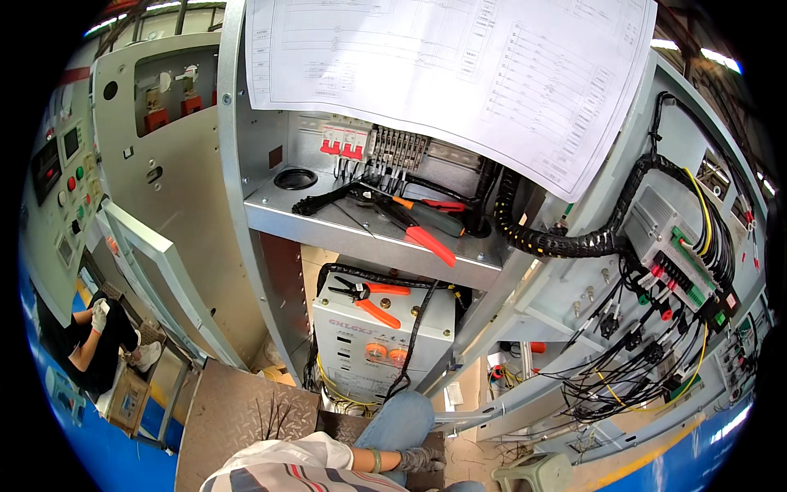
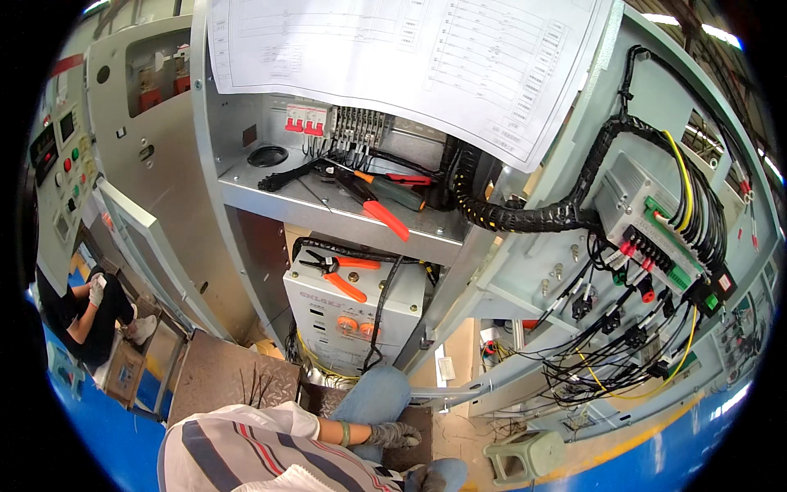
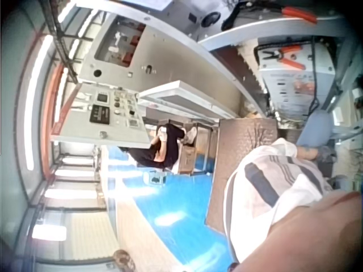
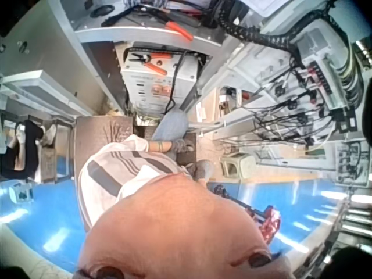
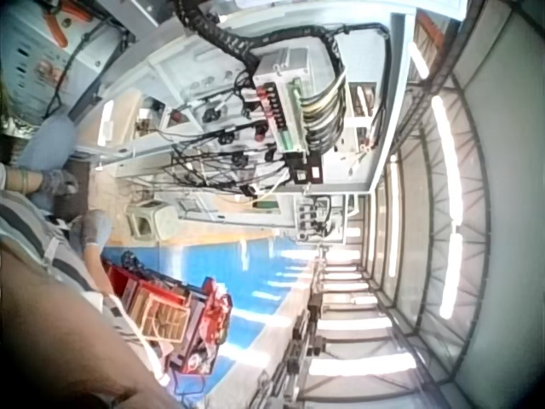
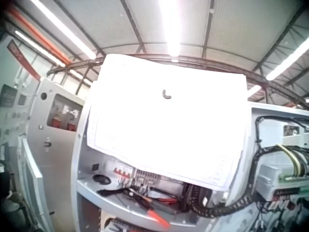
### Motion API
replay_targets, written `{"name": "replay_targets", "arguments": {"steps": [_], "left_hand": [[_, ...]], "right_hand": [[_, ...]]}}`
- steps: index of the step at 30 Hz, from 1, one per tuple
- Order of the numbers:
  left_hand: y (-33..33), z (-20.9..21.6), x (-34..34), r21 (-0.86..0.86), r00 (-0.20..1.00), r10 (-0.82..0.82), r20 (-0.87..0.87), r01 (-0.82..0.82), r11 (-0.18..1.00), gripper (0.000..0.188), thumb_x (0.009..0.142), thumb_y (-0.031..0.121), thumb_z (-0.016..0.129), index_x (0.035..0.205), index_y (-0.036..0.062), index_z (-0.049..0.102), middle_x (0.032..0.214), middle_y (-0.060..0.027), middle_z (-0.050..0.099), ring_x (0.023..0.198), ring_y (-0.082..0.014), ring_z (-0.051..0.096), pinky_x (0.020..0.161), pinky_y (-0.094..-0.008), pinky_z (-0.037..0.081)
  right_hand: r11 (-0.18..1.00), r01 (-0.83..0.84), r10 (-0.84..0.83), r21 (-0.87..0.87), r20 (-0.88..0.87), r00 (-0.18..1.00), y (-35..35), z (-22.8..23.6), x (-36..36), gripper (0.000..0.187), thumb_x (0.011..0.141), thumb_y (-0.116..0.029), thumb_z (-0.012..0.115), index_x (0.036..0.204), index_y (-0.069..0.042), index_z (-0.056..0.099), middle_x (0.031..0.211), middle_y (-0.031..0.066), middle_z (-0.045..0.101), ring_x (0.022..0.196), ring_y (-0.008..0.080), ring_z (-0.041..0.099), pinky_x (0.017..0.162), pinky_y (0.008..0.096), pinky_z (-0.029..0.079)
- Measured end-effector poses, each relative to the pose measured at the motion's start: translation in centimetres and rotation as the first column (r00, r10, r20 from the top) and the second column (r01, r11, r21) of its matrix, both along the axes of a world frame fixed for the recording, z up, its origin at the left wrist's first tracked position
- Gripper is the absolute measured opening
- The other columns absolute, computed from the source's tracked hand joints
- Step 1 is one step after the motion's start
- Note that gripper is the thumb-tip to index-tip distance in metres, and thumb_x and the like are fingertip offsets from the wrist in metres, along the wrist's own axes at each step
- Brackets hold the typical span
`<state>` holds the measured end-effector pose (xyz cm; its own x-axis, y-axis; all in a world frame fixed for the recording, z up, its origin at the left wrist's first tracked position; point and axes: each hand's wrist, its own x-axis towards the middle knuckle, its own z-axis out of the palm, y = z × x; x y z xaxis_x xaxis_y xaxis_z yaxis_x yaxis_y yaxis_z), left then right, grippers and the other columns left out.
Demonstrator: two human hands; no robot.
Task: The person works inside an open electrical cabinet, stripping wire insulation with pliers and connecting wires to terminal blocks. They repeatedly strip, insert, and secure wires while organizing bundles within the panel.
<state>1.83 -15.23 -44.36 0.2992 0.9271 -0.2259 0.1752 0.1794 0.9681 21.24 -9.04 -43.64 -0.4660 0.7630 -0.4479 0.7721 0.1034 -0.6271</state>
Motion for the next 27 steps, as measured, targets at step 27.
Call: {"name": "replay_targets", "arguments": {"steps": [27], "left_hand": [[0.2,0.5,0.5,-0.182,0.999,0.026,0.024,-0.021,0.983,0.026,0.086,0.017,0.057,0.108,0.0028,0.055,0.092,-0.0081,0.062,0.080,-0.0156,0.058,0.073,-0.0282,0.048]], "right_hand": [[0.243,0.049,-0.906,-0.969,-0.209,0.369,-6.8,-14.1,6.0,0.016,0.087,-0.023,0.044,0.097,-0.014,0.052,0.091,0.0102,0.055,0.084,0.0272,0.053,0.071,0.0435,0.043]]}}
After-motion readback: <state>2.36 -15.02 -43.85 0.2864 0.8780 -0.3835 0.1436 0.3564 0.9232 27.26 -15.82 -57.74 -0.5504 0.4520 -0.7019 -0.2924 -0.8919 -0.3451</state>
